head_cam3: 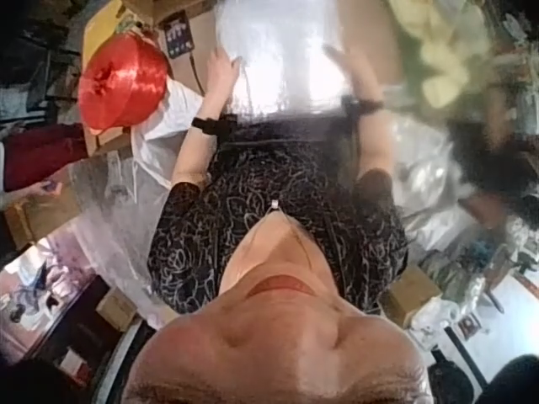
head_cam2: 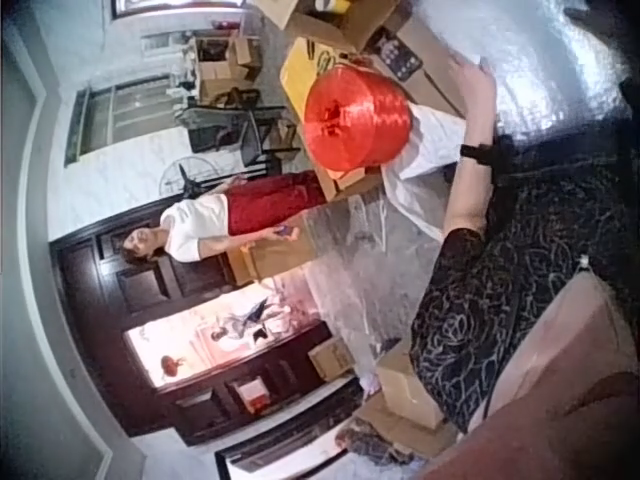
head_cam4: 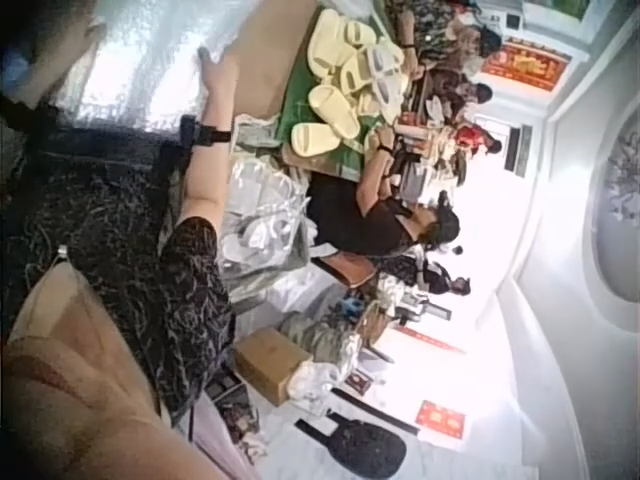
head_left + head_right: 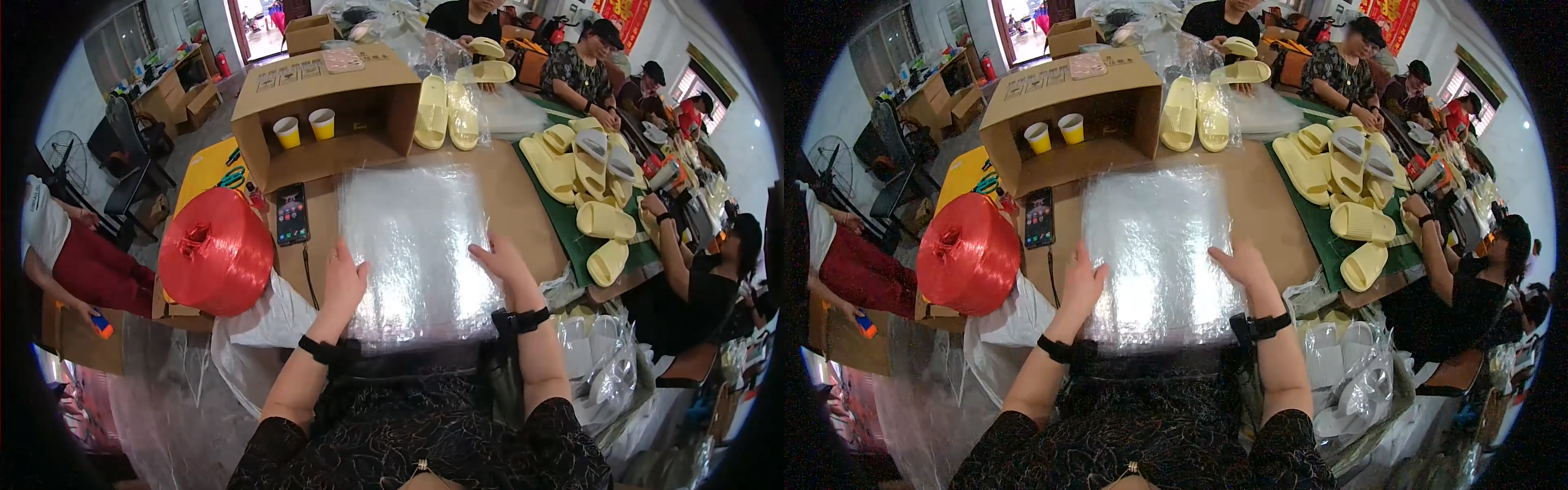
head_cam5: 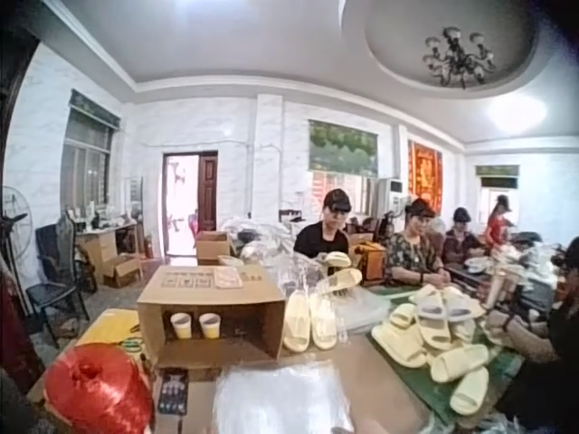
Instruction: Inspecting, pairing, and bagging molded foam slides in a footwear manufacturing facility.
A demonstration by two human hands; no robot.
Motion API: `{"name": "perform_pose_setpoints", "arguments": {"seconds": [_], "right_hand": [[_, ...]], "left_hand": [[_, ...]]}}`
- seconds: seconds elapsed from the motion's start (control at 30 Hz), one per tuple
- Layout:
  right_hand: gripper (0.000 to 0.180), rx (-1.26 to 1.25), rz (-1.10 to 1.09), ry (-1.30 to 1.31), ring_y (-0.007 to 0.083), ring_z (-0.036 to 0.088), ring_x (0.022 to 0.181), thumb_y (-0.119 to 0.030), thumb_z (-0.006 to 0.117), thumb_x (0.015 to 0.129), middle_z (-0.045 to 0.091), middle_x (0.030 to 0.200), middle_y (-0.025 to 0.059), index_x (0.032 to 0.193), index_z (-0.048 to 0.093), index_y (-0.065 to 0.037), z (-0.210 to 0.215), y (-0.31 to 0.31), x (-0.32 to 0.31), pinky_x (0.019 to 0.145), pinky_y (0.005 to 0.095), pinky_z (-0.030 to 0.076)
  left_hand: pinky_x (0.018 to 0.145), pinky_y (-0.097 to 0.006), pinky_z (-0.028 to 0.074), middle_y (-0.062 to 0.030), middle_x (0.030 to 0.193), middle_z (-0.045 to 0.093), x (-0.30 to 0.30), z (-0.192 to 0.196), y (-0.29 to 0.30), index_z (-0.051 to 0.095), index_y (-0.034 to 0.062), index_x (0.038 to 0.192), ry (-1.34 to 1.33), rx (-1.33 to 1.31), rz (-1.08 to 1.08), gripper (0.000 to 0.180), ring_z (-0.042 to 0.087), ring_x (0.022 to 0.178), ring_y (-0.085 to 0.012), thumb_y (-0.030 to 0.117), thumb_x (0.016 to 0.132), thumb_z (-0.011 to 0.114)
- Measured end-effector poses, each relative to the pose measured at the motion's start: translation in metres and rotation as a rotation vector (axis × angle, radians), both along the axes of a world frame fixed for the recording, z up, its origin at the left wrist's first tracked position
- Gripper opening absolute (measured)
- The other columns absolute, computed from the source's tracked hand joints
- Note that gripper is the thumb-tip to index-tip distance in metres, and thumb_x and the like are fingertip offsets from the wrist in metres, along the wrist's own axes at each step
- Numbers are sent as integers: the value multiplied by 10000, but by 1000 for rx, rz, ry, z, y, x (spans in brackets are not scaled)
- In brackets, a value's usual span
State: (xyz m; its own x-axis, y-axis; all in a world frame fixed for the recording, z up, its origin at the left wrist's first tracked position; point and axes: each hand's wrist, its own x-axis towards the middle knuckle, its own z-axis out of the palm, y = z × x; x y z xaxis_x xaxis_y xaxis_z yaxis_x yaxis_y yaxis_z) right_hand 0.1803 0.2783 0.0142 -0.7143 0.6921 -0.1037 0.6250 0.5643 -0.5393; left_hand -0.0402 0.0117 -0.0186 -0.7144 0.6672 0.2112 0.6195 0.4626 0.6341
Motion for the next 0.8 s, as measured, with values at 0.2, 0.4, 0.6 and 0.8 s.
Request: {"name": "perform_pose_setpoints", "arguments": {"seconds": [0.2, 0.4, 0.6, 0.8], "right_hand": [[845, -56, -98, 76, 486, 495, 1244, -414, 764, 793, 509, 1359, 311, 1420, 417, 35, -27, 18, 14, 1046, 460, 427], [710, 503, -441, 95, 458, 529, 1150, -384, 750, 804, 543, 1283, 272, 1350, 493, -10, -7, 52, 43, 972, 506, 462], [795, 768, -930, -84, 422, 499, 1235, -435, 740, 806, 494, 1336, 330, 1380, 451, 32, -6, 165, 188, 1003, 491, 451], [869, 456, -1003, -113, 397, 536, 1225, -481, 724, 802, 552, 1355, 224, 1468, 387, -37, -1, 188, 241, 1026, 448, 454]], "left_hand": [[1055, -532, 376, -370, 1391, 427, 11, -20, 11, 282, -129, 1440, 101, 72, -54, 805, 433, 1247, -520, 238, 864, 707], [1152, -539, 278, -252, 1557, 315, 14, 22, -17, 537, 49, 1371, 261, -24, -176, 648, 269, 1414, -503, 340, 832, 747], [1176, -565, 201, -171, 1508, 442, 14, -1, -9, 616, 94, 1303, 141, -38, -540, 534, 313, 1426, -432, 377, 856, 687], [1184, -547, 192, -147, 1497, 465, 12, -9, -13, 617, 110, 1316, 161, -40, -514, 553, 343, 1423, -388, 395, 849, 700]]}}
